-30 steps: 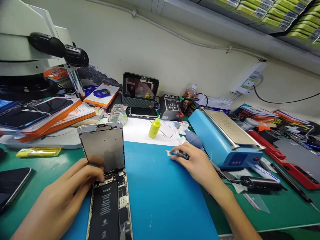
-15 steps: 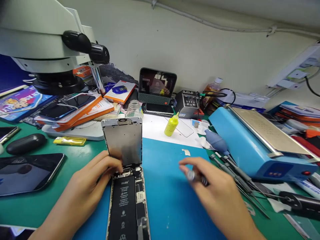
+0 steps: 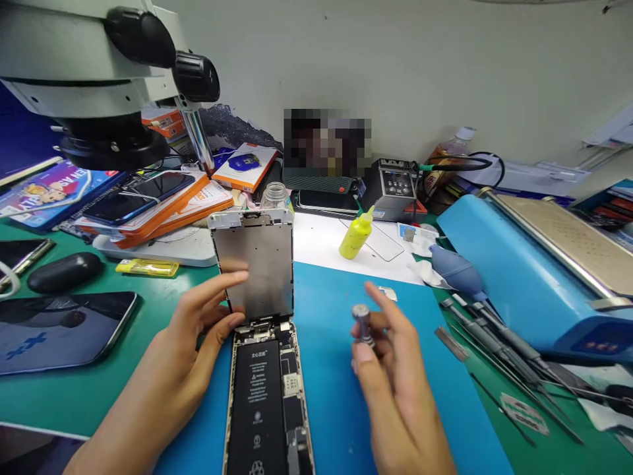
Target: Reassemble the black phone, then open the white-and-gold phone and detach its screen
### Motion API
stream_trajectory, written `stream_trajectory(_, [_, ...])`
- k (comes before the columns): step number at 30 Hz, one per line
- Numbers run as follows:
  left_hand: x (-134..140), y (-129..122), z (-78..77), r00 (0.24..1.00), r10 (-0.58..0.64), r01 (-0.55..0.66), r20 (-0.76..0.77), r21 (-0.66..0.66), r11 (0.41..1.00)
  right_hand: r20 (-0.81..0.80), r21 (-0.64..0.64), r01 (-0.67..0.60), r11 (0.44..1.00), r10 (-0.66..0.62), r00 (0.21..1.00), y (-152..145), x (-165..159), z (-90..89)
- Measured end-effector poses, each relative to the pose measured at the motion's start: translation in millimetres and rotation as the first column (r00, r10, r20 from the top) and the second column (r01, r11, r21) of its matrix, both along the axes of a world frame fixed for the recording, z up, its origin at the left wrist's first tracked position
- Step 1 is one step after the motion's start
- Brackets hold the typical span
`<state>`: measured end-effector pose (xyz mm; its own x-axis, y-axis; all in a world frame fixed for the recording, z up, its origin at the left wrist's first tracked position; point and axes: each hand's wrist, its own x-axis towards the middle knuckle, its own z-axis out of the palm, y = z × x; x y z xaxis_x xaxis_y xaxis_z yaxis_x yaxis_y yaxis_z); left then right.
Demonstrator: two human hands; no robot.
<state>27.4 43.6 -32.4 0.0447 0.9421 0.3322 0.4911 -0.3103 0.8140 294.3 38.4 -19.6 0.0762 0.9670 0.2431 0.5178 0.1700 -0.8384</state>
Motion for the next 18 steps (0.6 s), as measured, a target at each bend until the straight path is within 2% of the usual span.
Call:
stream_trajectory(3, [2,-2,-1.8,0.999,0.051,-0.051,0.0,0.008,0.999,-0.256,-0.026,0.026,0.999,-0.032,0.966,2,-4,2.6])
stream_trajectory(7, [3,-2,-1.0,0.997,0.077,-0.077,0.003,0.004,0.997,-0.303,0.088,0.113,0.99,-0.081,0.95,4,-13,3.9])
stream_trajectory(11, [3,-1,2.1,0.998,0.059,-0.059,0.006,0.005,0.998,-0.193,0.148,0.132,0.98,-0.102,0.976,2,-13,-0.6])
stream_trajectory(14, [3,0,2.5,0.998,0.052,-0.051,-0.02,0.026,0.998,-0.042,0.197,0.16,0.967,-0.155,0.987,-2,-12,-4.1])
stream_trajectory(16, [1,1,2.1,0.998,0.038,-0.034,-0.055,0.077,0.996,0.113,0.243,0.177,0.954,-0.209,0.971,-5,-12,-5.5])
stream_trajectory(18, [0,1,2.4,0.994,0.014,-0.003,-0.106,0.099,0.995,0.29,0.296,0.208,0.932,-0.295,0.91,-7,-15,-6.6])
